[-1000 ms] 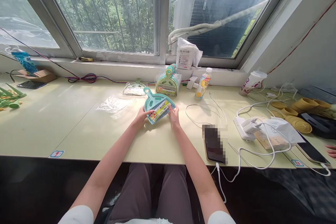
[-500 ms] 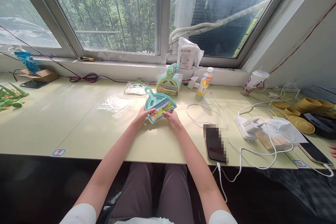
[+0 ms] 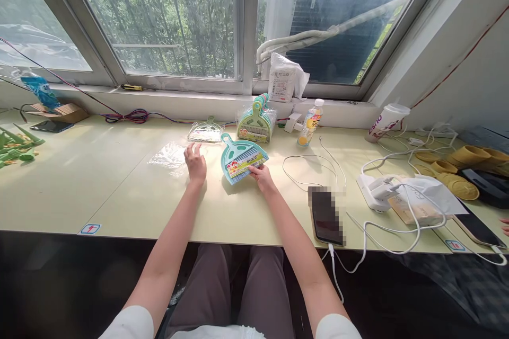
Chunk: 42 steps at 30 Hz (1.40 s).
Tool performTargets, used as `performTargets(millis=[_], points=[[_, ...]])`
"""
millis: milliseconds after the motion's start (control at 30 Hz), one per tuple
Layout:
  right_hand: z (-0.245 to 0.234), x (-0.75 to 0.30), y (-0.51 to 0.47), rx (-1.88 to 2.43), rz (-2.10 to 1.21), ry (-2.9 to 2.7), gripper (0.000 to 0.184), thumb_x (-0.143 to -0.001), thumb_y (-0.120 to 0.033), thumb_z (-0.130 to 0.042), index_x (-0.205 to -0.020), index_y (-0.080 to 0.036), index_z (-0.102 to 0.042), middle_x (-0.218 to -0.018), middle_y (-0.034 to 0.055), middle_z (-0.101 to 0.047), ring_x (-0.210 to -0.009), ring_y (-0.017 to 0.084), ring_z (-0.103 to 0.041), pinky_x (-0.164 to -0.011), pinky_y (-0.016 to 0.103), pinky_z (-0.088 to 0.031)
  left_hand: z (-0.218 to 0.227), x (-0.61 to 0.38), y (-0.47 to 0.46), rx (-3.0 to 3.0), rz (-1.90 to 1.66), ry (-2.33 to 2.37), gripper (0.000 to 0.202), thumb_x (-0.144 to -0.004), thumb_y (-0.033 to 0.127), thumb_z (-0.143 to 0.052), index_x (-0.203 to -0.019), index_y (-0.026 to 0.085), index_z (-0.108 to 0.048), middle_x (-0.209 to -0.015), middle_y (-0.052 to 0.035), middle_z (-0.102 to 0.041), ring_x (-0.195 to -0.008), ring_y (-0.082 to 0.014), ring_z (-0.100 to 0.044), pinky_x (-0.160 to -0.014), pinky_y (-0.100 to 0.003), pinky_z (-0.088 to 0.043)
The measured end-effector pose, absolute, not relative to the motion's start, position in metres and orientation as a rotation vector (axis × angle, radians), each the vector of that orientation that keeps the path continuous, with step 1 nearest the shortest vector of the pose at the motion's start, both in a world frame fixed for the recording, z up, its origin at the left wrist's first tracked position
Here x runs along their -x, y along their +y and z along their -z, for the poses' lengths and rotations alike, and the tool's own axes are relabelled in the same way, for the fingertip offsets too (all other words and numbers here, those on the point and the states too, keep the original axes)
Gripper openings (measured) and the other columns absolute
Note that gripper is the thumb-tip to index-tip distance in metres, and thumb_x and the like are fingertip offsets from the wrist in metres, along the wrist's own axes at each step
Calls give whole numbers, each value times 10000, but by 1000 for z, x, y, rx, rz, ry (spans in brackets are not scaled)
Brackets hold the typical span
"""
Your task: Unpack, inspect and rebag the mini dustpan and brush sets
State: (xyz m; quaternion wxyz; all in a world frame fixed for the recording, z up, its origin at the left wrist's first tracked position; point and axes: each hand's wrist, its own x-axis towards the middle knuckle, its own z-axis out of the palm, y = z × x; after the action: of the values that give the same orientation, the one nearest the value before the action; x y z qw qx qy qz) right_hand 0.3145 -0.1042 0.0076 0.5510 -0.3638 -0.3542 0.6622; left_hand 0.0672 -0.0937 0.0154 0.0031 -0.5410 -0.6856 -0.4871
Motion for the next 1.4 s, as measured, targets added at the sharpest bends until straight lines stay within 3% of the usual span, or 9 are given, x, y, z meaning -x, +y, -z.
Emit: performTargets(millis=[67, 200, 367, 533, 667, 867, 1100, 1267, 1400], points=[[-7, -316, -104, 847, -1571, -849, 276, -661, -117, -781, -907, -161, -663, -994, 58, -749, -956, 207, -714, -873, 315, -612, -12, -53, -94, 1723, 1303, -2277, 493, -840, 49, -453, -1314, 134, -556, -1440, -179, -466, -1419, -298, -313, -1174, -510, -230], [-8, -318, -103, 856, -1577, -840, 264, -667, -102, -776, -897, -166, -663, -972, 55, -750, -947, 208, -716, -880, 319, -612, -4, -48, -92, 2074, 1165, -2304, 295, -822, 100, -484, -975, 185, -721, -1168, -145, -669, -1214, -292, -546, -1145, -536, -263], [-9, -322, -101, 906, -1564, -810, 253, -673, -71, -762, -884, -152, -648, -939, 71, -748, -935, 219, -722, -898, 338, -605, -7, -61, -93, 2307, 1130, -2099, 247, -714, 49, -517, -622, 230, -658, -845, -70, -689, -871, -242, -652, -1181, -540, -134], [-10, -324, -101, 873, -1580, -819, 224, -699, -62, -726, -895, -148, -660, -968, 71, -752, -943, 214, -721, -879, 324, -610, -14, -69, -99, 2048, 1129, -2182, 240, -856, 193, -469, -956, 199, -687, -960, -137, -657, -1011, -312, -585, -1014, -493, -375], [-12, -325, -102, 918, -1624, -838, 220, -688, -44, -725, -879, -139, -673, -937, 71, -759, -909, 216, -727, -854, 331, -619, -12, -71, -100, 2067, 1026, -2173, 334, -811, 301, -589, -1111, 176, -662, -1146, -182, -594, -1146, -381, -495, -987, -530, -379], [-9, -327, -102, 1001, -1706, -872, 246, -660, -13, -731, -874, -124, -680, -917, 92, -761, -887, 221, -734, -858, 335, -617, -6, -64, -96, 2148, 1116, -2229, 321, -787, 65, -464, -971, 190, -695, -1066, -151, -622, -1093, -324, -556, -960, -465, -437], [-7, -328, -102, 965, -1745, -868, 251, -663, -19, -733, -888, -122, -688, -950, 99, -759, -872, 209, -737, -820, 299, -628, -9, -61, -98, 2061, 1202, -2204, 333, -780, 36, -461, -972, 183, -691, -1188, -169, -594, -1184, -338, -517, -992, -475, -424], [-4, -328, -101, 963, -1741, -891, 273, -645, -25, -758, -889, -128, -689, -946, 97, -760, -895, 224, -734, -867, 345, -617, -9, -61, -98, 2117, 1167, -2246, 305, -767, 17, -484, -870, 203, -703, -1001, -137, -647, -1034, -325, -592, -925, -451, -453], [0, -328, -100, 949, -1745, -940, 278, -640, -43, -779, -892, -131, -702, -973, 92, -759, -940, 224, -726, -925, 357, -589, -14, -62, -100, 2044, 1322, -2167, 407, -734, -45, -426, -874, 207, -714, -1066, -124, -647, -1110, -314, -571, -950, -440, -454]])
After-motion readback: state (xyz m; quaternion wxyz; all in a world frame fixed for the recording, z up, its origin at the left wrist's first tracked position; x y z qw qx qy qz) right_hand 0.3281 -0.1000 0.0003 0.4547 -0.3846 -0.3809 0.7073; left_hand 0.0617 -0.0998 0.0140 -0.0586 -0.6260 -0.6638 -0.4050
